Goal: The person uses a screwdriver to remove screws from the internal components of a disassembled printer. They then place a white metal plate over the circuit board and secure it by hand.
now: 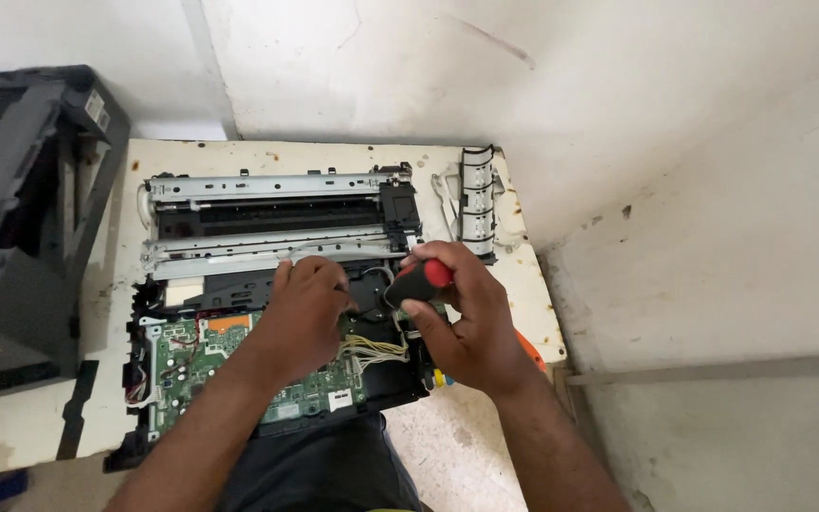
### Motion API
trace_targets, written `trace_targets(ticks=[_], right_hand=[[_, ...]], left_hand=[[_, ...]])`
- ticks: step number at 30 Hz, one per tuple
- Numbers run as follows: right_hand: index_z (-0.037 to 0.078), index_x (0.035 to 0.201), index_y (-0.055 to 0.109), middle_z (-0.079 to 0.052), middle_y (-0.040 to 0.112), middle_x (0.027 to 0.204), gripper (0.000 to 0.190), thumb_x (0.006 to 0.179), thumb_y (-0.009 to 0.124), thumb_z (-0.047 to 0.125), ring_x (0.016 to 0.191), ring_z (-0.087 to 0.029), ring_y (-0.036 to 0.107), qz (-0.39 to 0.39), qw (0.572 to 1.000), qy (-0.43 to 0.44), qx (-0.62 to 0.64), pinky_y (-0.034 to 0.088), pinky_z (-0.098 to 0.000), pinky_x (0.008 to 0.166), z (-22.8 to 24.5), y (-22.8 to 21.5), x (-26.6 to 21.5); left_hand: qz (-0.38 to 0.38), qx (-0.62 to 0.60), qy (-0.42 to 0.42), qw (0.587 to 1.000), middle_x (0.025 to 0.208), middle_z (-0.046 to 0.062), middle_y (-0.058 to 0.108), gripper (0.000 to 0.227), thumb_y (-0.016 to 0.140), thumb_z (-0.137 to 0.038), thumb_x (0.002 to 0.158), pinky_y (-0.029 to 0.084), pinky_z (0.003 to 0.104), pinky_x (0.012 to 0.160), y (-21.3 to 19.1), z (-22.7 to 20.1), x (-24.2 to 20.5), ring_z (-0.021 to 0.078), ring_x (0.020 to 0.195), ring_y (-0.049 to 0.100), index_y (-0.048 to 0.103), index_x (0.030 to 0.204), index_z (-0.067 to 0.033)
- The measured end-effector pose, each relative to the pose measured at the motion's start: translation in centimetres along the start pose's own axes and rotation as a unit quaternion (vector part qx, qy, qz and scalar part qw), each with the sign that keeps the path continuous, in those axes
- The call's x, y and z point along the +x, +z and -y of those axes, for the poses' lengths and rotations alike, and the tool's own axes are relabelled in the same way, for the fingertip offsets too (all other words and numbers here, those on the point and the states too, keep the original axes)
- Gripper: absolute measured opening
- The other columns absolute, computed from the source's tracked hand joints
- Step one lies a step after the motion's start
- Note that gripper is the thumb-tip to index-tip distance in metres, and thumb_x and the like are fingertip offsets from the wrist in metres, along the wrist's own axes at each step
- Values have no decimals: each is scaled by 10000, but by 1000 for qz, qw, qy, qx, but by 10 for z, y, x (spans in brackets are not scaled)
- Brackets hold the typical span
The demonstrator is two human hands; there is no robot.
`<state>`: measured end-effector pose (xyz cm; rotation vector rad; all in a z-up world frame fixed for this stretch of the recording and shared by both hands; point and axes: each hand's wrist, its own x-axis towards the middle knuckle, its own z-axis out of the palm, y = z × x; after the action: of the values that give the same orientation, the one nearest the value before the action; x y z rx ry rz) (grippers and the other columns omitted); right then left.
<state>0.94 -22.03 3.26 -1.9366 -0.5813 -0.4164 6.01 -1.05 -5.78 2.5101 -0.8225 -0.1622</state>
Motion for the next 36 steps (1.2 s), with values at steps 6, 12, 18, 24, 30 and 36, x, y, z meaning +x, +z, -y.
trace_targets(ticks=[6, 12, 18, 24, 30, 36], right_hand=[[-65, 1303, 523, -251, 652, 1130, 420, 952, 679, 107, 1062, -447, 706, -10, 999, 34, 5, 651, -510, 792, -11, -2, -3], [-31, 1328, 524, -227, 669, 1159, 439, 958, 681, 144, 1089, -390, 708, -8, 998, 59, 17, 655, -449, 799, -19, -3, 0], [-28, 1338, 520, -233, 673, 1154, 437, 959, 673, 126, 1074, -398, 711, -4, 998, 60, 21, 664, -449, 776, -18, -2, 5], [-15, 1334, 539, -212, 677, 1139, 436, 945, 699, 103, 1060, -380, 712, 12, 998, 55, 17, 665, -432, 745, -16, 2, 15], [-5, 1307, 588, -202, 667, 1102, 484, 893, 790, 143, 986, -398, 717, 84, 996, 11, -14, 672, -438, 699, 1, 16, 39], [-9, 1139, 591, -202, 639, 934, 437, 850, 860, 179, 798, -395, 715, 75, 994, -13, -77, 624, -422, 583, -7, 28, 48]], left_hand=[[32, -15, -18, 999, 1216, 55, 559, 227, 619, -58, 932, 117, 761, 1235, 7, 4, 3, 337, 1431, 382, 748, 1113, -105], [25, -10, -16, 1000, 1214, 42, 558, 229, 595, -56, 942, 85, 768, 1237, 12, 9, 4, 332, 1452, 360, 757, 1084, -133], [21, -1, 4, 1000, 1225, 43, 559, 221, 579, -79, 960, 81, 749, 1252, 17, 17, 9, 329, 1466, 347, 756, 1067, -157], [26, -12, 16, 999, 1211, 49, 584, 233, 547, -83, 969, 91, 771, 1255, 14, 20, 10, 341, 1453, 376, 745, 1075, -145], [-24, -181, -12, 983, 1170, 111, 624, 215, 645, -104, 917, 190, 799, 1198, -3, 25, -4, 427, 1314, 530, 680, 1129, -111], [-67, -382, -62, 920, 1082, 158, 704, 369, 821, -95, 825, 613, 553, 803, -60, -35, -16, 327, 793, 734, 653, 1153, -73]])
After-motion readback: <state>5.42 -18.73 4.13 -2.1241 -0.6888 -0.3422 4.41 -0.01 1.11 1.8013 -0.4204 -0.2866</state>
